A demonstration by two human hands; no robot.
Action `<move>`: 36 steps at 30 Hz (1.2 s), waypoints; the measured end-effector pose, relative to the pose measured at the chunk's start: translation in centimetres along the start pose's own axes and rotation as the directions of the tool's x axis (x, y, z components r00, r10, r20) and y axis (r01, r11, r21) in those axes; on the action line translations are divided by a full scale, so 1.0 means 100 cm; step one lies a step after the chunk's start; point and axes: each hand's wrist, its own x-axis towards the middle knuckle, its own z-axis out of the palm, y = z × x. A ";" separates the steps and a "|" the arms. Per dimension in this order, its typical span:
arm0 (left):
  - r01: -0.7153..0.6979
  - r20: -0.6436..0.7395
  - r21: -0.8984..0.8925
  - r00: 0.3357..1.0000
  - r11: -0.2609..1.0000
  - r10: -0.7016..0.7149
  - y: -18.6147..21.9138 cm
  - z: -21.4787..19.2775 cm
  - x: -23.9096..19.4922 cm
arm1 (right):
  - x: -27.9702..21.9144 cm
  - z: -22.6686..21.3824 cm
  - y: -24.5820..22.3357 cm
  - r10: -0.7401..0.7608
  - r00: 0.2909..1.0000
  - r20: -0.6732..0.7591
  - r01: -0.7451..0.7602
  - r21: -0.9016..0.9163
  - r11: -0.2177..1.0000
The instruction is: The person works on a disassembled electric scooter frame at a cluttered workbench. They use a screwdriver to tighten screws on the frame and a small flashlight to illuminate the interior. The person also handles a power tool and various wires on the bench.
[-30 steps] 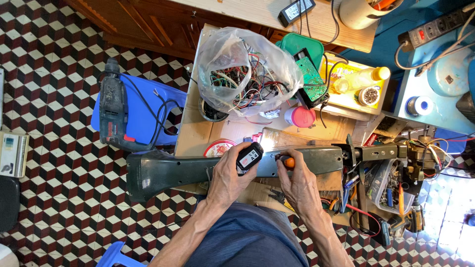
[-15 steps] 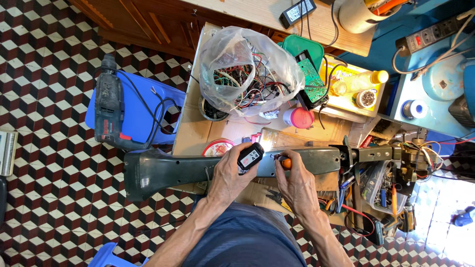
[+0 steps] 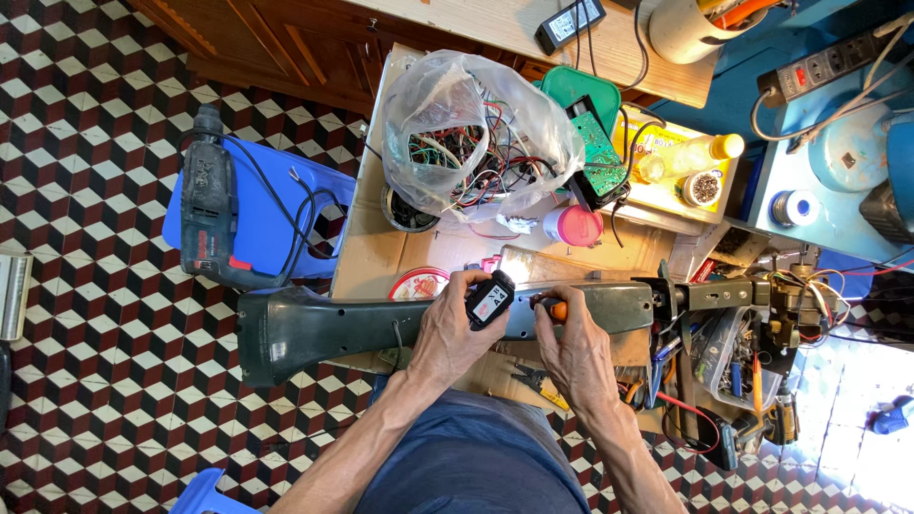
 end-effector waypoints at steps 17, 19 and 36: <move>-0.010 0.015 0.010 1.000 1.000 0.009 0.002 0.002 0.002 | -0.001 -0.005 -0.003 -0.135 0.988 0.070 0.138 -0.048 0.989; -0.009 0.004 0.008 1.000 1.000 0.009 0.002 0.004 0.002 | 0.001 -0.008 -0.005 -0.153 0.987 0.054 0.157 -0.062 0.986; 0.083 0.018 0.002 0.996 0.997 -0.083 -0.004 -0.002 -0.001 | 0.013 -0.011 0.004 -0.178 0.981 0.078 0.183 -0.051 0.982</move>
